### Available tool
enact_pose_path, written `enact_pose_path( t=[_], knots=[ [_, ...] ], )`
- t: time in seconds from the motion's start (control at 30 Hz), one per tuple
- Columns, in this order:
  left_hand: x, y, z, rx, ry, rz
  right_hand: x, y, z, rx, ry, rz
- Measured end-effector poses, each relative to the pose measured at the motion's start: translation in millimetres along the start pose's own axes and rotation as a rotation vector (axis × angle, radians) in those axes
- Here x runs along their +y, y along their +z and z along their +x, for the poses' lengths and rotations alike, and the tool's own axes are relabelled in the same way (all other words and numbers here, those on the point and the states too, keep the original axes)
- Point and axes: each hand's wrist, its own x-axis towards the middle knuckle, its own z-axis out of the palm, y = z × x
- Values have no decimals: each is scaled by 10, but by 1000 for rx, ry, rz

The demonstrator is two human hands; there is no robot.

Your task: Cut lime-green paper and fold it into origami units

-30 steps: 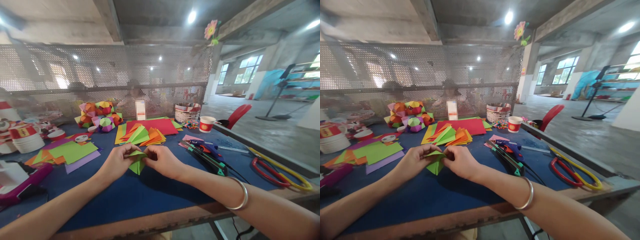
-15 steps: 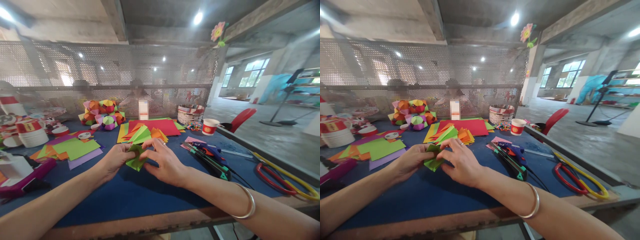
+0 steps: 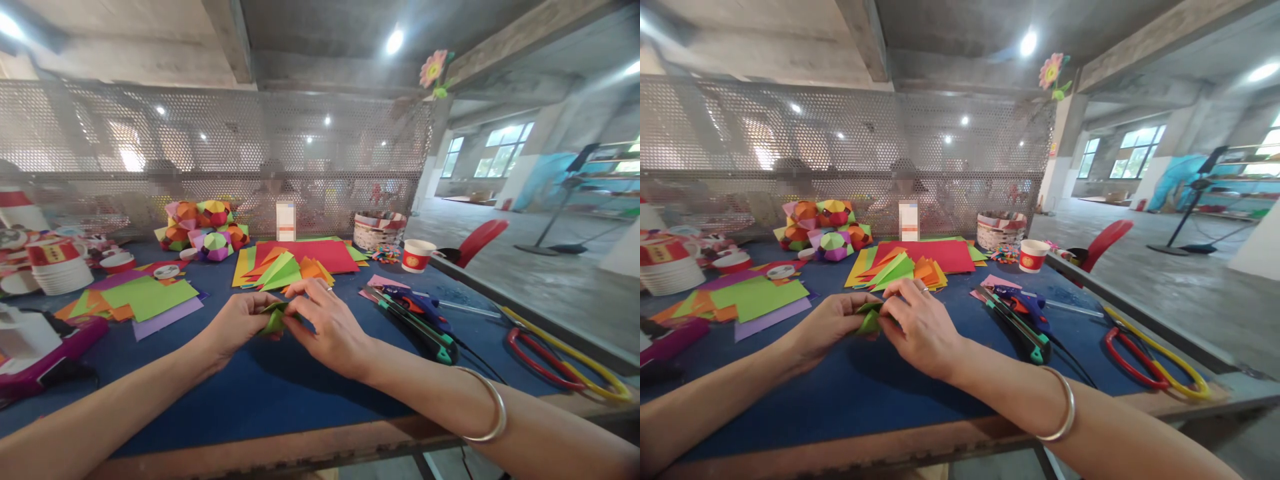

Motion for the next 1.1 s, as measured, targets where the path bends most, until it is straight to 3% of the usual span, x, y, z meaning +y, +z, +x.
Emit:
enact_pose_path(
  t=[0.13, 0.23, 0.33, 0.43, 0.67, 0.93, 1.1],
  knots=[
    [23, 27, -20, -6, 58, 3, -23, 23, -9, -6, 74, 58],
    [21, 19, -19, -7, 93, 33, -11, 56, -12, -18, 294, 186],
    [6, 4, -7, 13, 117, 76, 27, 74, 9, -144, 528, 342],
    [-13, 3, 2, 9, 127, 109, 68, 71, 40, -237, 628, 414],
    [-57, -2, 42, -39, 209, 154, 66, 59, 57, -197, 667, 420],
    [-102, -40, 23, 23, 312, 277, -10, 70, 58, -221, 682, 587],
    [-139, -21, 14, 41, 329, 365, -13, 70, 47, -156, 630, 543]
  ],
)
